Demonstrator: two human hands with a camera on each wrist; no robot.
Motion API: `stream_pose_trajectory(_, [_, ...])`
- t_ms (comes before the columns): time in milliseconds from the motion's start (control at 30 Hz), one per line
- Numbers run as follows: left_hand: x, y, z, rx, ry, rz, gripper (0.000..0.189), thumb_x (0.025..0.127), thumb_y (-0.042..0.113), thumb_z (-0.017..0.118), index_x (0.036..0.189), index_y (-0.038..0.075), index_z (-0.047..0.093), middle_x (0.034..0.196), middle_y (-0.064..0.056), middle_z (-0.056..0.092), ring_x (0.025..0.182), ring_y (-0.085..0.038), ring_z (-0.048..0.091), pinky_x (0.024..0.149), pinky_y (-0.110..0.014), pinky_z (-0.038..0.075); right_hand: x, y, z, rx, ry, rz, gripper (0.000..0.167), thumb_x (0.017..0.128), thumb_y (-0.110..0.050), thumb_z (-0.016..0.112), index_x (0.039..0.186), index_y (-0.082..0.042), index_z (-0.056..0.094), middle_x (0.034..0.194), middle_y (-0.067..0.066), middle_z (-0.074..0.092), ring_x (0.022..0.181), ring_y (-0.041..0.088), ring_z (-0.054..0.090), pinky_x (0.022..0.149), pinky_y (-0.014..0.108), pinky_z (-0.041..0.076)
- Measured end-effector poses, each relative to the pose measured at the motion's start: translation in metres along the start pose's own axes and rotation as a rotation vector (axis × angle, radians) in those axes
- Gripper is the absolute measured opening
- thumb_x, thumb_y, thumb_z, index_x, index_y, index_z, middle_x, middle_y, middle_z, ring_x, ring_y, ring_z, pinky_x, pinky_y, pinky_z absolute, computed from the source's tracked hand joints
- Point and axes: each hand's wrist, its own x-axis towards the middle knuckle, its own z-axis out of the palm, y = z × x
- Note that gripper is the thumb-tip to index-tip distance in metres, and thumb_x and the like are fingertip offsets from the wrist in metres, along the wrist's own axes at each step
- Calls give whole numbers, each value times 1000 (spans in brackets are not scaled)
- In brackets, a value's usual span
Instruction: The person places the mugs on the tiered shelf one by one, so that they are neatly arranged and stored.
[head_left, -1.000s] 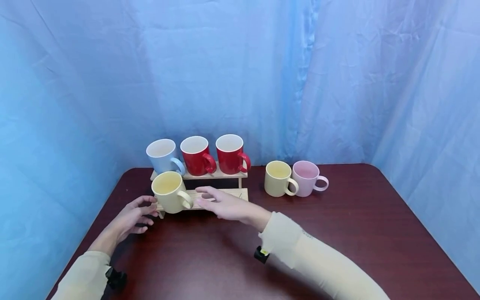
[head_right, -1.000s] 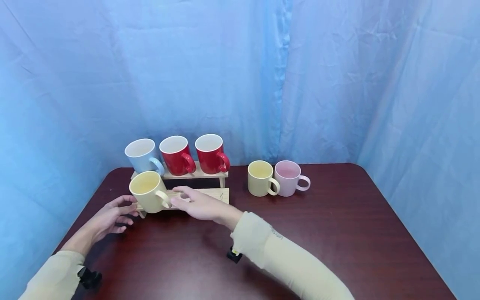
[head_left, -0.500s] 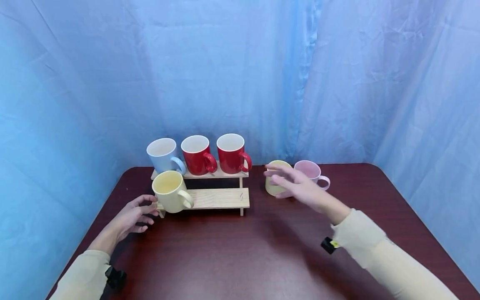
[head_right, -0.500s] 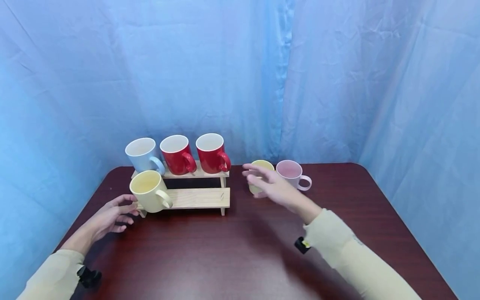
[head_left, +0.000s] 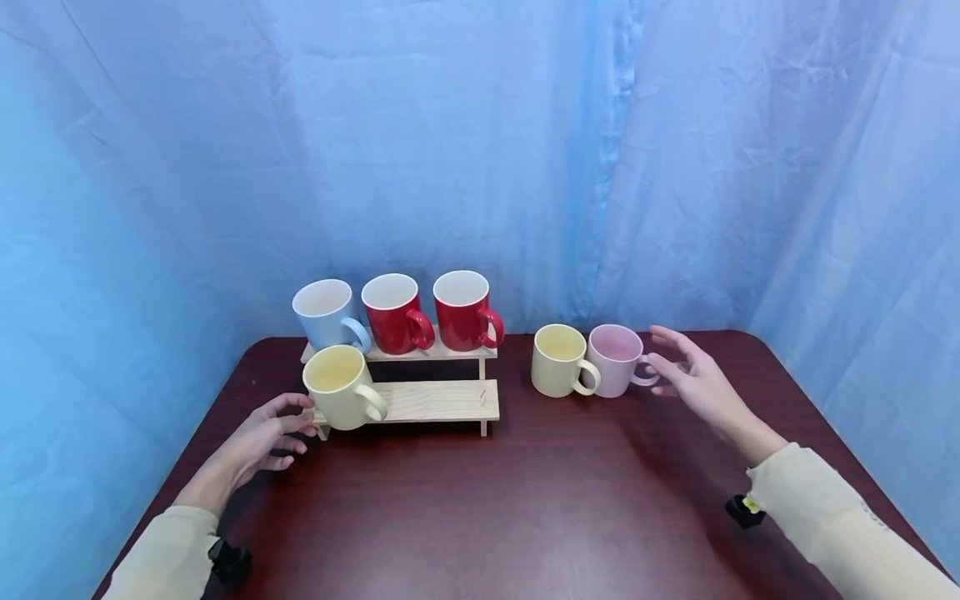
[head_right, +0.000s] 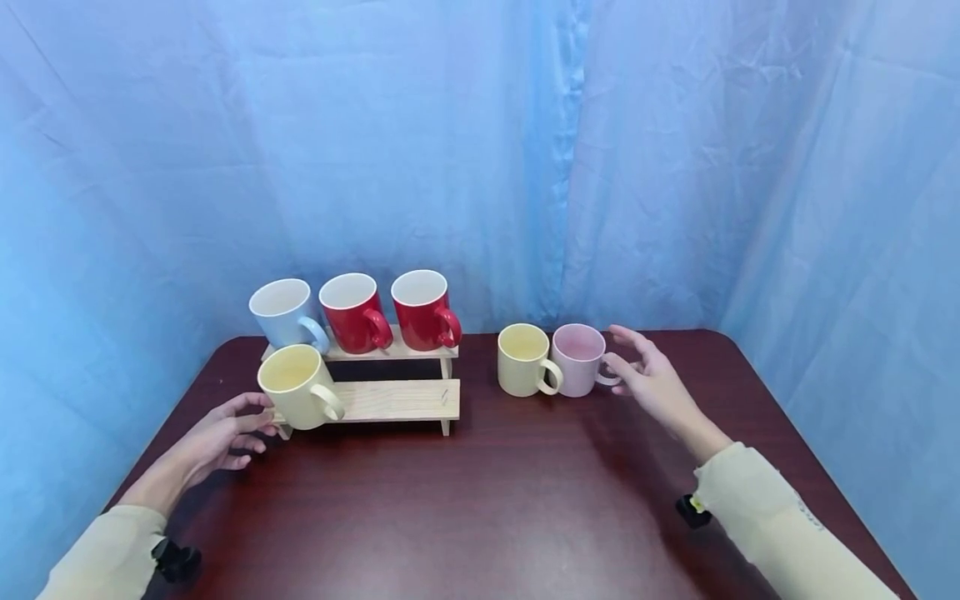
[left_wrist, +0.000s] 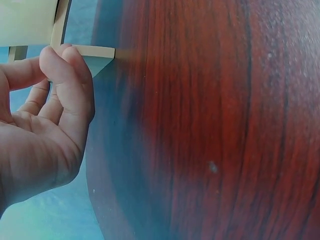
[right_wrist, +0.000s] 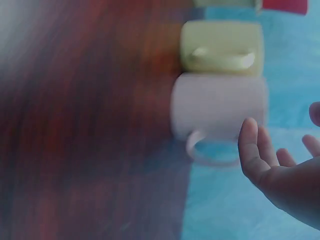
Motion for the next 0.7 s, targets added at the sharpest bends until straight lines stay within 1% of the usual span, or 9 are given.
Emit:
stream_pose_trajectory(100, [-3, 0, -5, 6, 8, 9, 41, 103, 29, 57, 138, 13, 43, 108, -12, 64, 79, -22, 63, 60, -31, 55, 4, 14, -4, 12, -16, 44, 69, 105, -26, 57, 160, -5, 21, 156, 29, 25, 94, 5, 66, 75, 39, 61])
stream_pose_trajectory(200, [-4, 0, -7, 5, 18, 3, 41, 103, 29, 57, 138, 14, 43, 109, -12, 64, 78, -21, 63, 60, -31, 55, 8, 28, -6, 41, -46, 109, 74, 105, -29, 57, 161, -8, 14, 158, 30, 19, 96, 13, 68, 76, 45, 60])
stream_pose_trajectory(300, [-3, 1, -4, 4, 10, 10, 42, 103, 29, 58, 139, 13, 42, 109, -13, 64, 78, -21, 63, 60, -31, 55, 9, 41, -9, 81, -75, 188, 76, 106, -34, 55, 162, -9, 11, 158, 29, 17, 101, 21, 68, 78, 49, 59])
stream_pose_trajectory(400, [1, 2, 1, -5, 16, 14, 41, 103, 28, 58, 138, 13, 43, 108, -12, 64, 77, -21, 62, 58, -30, 54, 10, 50, -14, 118, -93, 242, 77, 105, -41, 54, 161, -7, 12, 158, 28, 20, 106, 26, 67, 81, 48, 59])
stream_pose_trajectory(467, [2, 2, 4, -7, 19, 12, 39, 103, 27, 58, 137, 13, 44, 107, -12, 64, 76, -21, 62, 58, -30, 54, 10, 54, -17, 131, -103, 266, 75, 105, -44, 52, 159, -6, 16, 154, 26, 27, 108, 26, 67, 82, 48, 59])
stream_pose_trajectory(533, [3, 2, 6, -10, 20, 8, 37, 103, 25, 57, 136, 14, 45, 106, -12, 65, 76, -21, 62, 57, -30, 54, 11, 58, -18, 142, -112, 281, 67, 105, -47, 49, 154, -8, 26, 147, 22, 38, 107, 25, 67, 82, 46, 59])
stream_pose_trajectory(633, [2, 2, 6, -10, 23, 2, 36, 103, 24, 57, 136, 14, 46, 105, -12, 65, 76, -21, 62, 57, -30, 54, 13, 61, -16, 158, -129, 293, 52, 106, -50, 45, 142, -13, 41, 133, 12, 53, 106, 24, 66, 83, 45, 58])
stream_pose_trajectory(700, [1, 1, 4, -7, 33, -2, 36, 103, 24, 57, 135, 14, 46, 105, -12, 65, 76, -21, 62, 57, -30, 53, 16, 63, -12, 160, -139, 293, 50, 106, -52, 43, 137, -13, 46, 126, 9, 58, 106, 24, 66, 84, 44, 58])
